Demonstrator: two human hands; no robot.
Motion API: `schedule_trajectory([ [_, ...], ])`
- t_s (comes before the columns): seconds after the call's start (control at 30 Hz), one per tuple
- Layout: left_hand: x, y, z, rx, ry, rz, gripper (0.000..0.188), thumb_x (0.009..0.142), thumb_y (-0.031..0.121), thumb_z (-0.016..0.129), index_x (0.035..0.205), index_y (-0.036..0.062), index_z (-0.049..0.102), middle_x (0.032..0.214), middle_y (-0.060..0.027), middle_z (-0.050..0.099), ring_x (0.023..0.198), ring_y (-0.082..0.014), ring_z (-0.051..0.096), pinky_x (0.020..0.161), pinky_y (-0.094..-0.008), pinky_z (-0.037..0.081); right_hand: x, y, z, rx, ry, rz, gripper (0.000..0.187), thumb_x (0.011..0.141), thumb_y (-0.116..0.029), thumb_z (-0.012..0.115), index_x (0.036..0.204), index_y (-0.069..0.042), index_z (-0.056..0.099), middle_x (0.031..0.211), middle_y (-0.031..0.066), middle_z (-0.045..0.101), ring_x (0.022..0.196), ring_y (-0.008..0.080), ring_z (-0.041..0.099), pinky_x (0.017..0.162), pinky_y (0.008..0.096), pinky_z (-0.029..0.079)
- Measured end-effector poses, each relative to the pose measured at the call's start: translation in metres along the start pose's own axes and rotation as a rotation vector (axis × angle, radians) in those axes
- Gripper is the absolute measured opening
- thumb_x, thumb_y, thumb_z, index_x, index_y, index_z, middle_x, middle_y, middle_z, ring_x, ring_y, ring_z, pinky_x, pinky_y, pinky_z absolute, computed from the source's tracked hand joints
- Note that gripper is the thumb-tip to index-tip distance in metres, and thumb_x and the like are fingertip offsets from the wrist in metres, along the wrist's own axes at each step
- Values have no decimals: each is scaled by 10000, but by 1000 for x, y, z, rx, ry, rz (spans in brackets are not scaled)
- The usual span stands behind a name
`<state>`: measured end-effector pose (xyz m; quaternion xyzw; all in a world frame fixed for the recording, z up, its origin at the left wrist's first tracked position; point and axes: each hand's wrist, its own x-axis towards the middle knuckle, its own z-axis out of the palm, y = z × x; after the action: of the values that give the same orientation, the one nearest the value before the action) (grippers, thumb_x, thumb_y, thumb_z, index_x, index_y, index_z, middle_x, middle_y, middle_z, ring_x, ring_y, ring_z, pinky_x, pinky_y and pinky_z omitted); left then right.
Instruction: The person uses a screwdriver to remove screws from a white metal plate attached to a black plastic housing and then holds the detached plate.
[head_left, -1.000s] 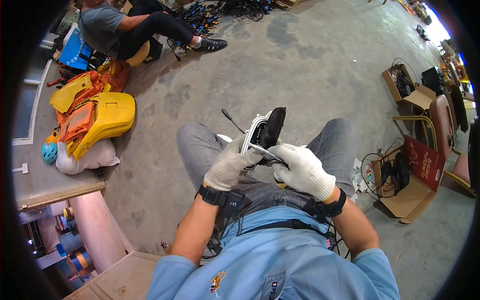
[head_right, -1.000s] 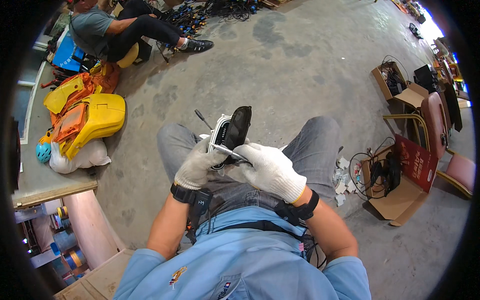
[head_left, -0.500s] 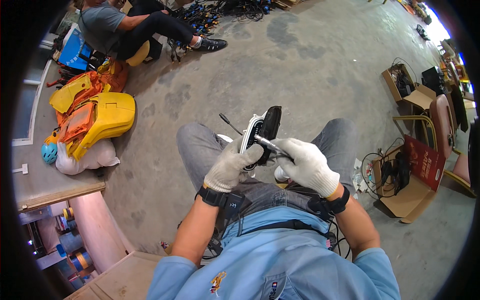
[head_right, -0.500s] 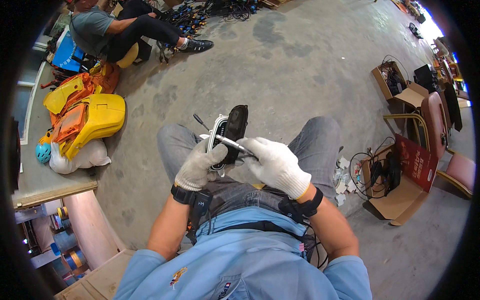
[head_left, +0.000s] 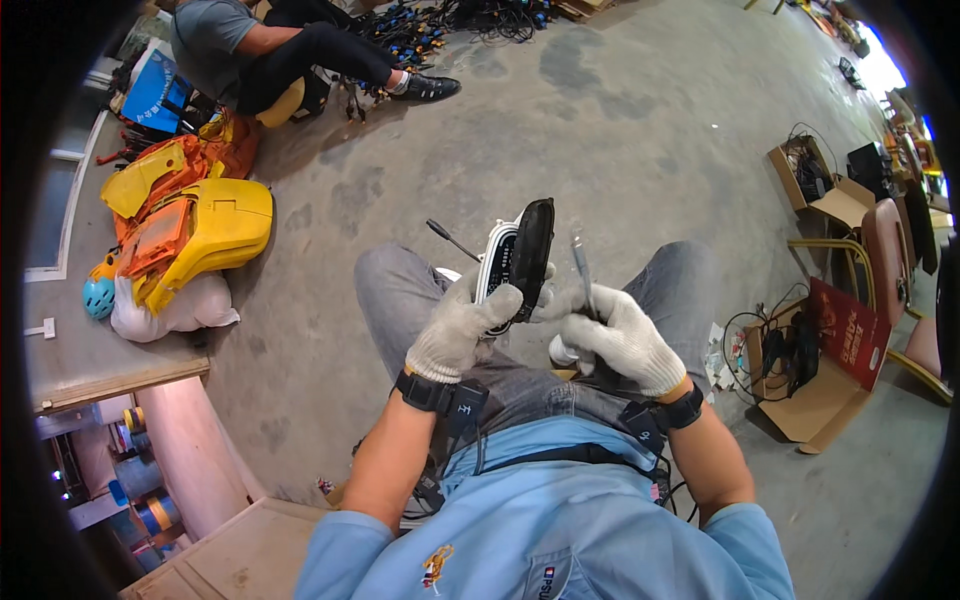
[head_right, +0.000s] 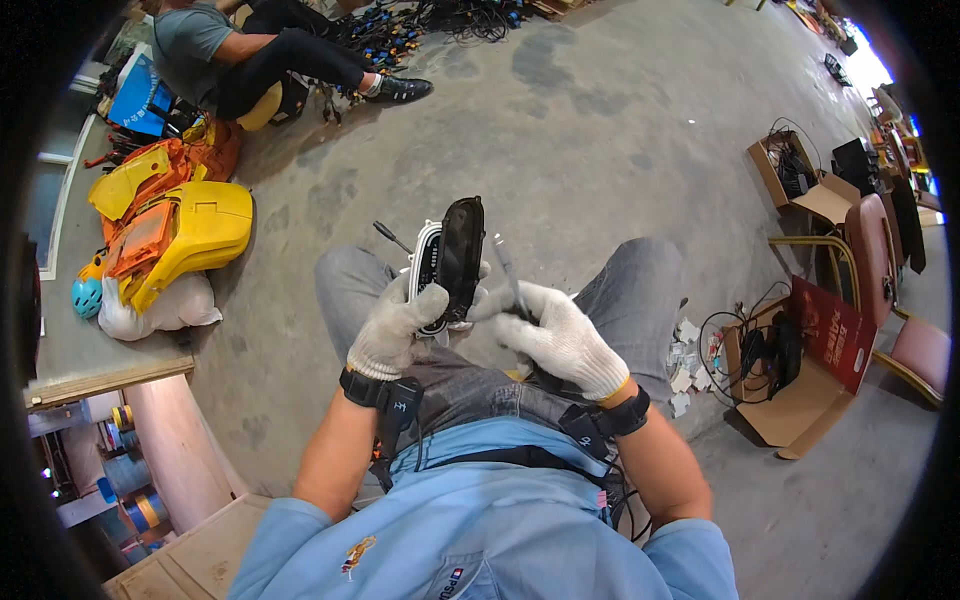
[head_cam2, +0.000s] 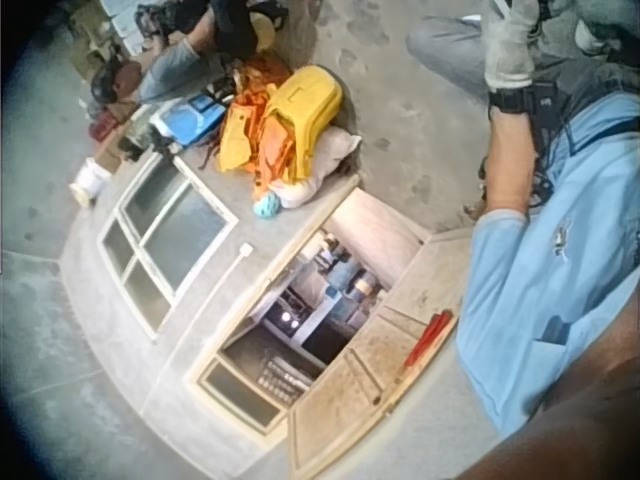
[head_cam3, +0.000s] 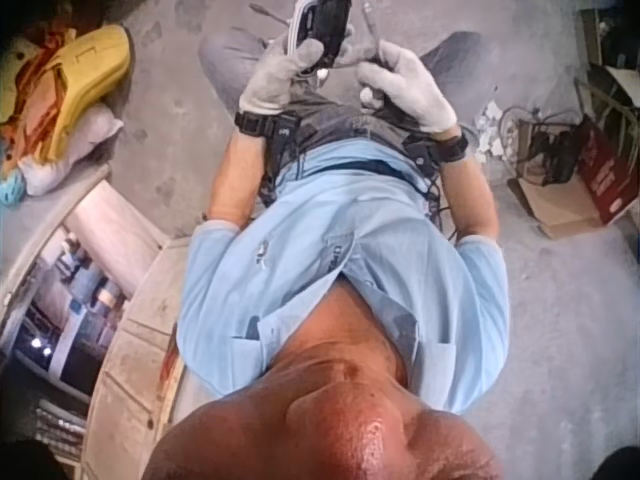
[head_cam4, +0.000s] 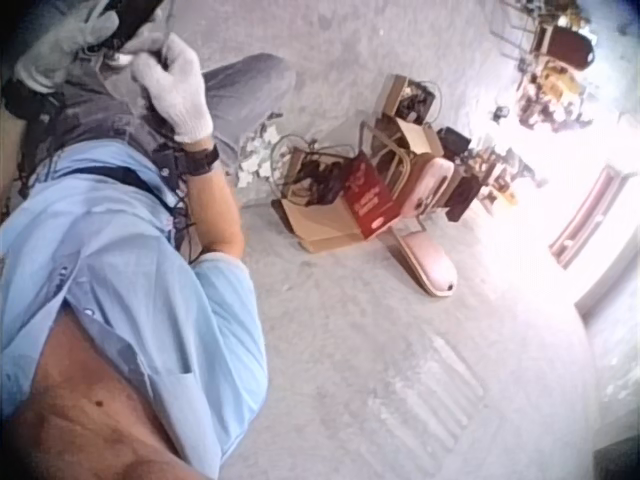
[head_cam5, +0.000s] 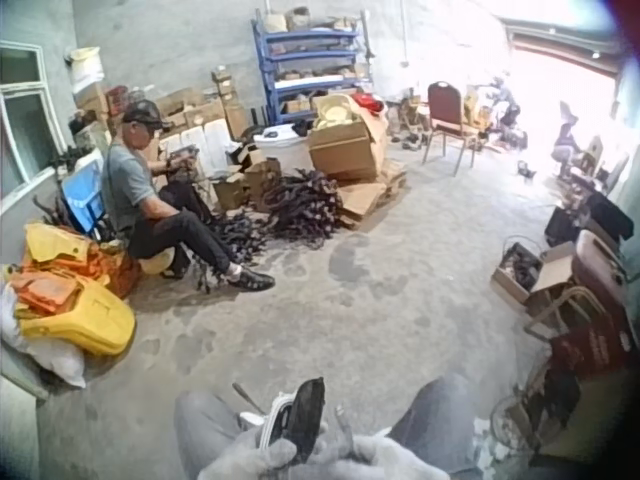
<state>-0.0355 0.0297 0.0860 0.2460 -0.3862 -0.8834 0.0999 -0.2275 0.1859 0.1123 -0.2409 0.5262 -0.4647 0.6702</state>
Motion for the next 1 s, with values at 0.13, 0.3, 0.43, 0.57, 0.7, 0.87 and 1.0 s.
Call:
schedule_trajectory([
  [0.13, 4, 1, 2, 61, -12, 12, 718, 930, 420, 877, 1449, 14, 592, 1287, -100, 707, 1149, -196, 711, 1017, -361, 602, 9, 10, 3, -334, 230, -221, 318, 980, -92, 654, 1283, -11, 708, 1003, 97, 781, 746, 144, 691, 710, 300, 563],
  [0.3, 8, -8, 8, 158, 51, 12, 774, 891, 506, 890, 1427, 21, 612, 1226, -64, 717, 1070, -153, 701, 914, -300, 582, 16, 19, 14, -875, 236, -527, 320, 967, -114, 666, 1273, -24, 691, 896, 118, 737, 787, 227, 748, 718, 345, 577],
  [0.43, 7, -6, 4, 7, -67, 16, 763, 909, 479, 890, 1448, 26, 597, 1168, -47, 716, 1041, -139, 691, 916, -313, 590, 7, 6, 11, -211, 14, -79, 284, 1018, -154, 644, 1245, 10, 691, 855, 37, 704, 676, 146, 686, 614, 286, 536],
  [0.57, 5, -2, 3, 26, -13, -35, 783, 912, 488, 881, 1466, 35, 562, 1114, -21, 701, 911, -84, 671, 619, -213, 534, -4, -4, 4, 419, -246, 59, 295, 1029, -129, 668, 1275, 32, 694, 851, -6, 676, 682, 78, 620, 616, 238, 515],
  [0.7, 2, -6, 11, 118, 137, 24, 892, 830, 655, 881, 1397, 9, 644, 1086, -26, 725, 845, -70, 643, 660, -214, 492, 7, -2, 2, -256, 247, -169, 415, 1003, -74, 662, 1416, -32, 664, 945, 56, 755, 797, 138, 703, 772, 282, 577],
  [0.87, 1, -6, -1, 153, 91, -30, 826, 877, 616, 859, 1390, 3, 651, 1139, -66, 744, 899, -101, 681, 686, -224, 515, 13, 10, 10, -818, 252, -468, 396, 944, -116, 711, 1339, -106, 687, 1018, 157, 776, 924, 362, 763, 806, 423, 595],
  [1.0, 5, -10, 2, 176, 54, 38, 774, 916, 546, 856, 1399, -16, 633, 1233, -109, 746, 1041, -175, 737, 800, -256, 589, 12, 11, 21, -619, 112, -244, 390, 1015, -258, 746, 1321, -29, 666, 950, 117, 761, 820, 255, 740, 727, 382, 575],
])
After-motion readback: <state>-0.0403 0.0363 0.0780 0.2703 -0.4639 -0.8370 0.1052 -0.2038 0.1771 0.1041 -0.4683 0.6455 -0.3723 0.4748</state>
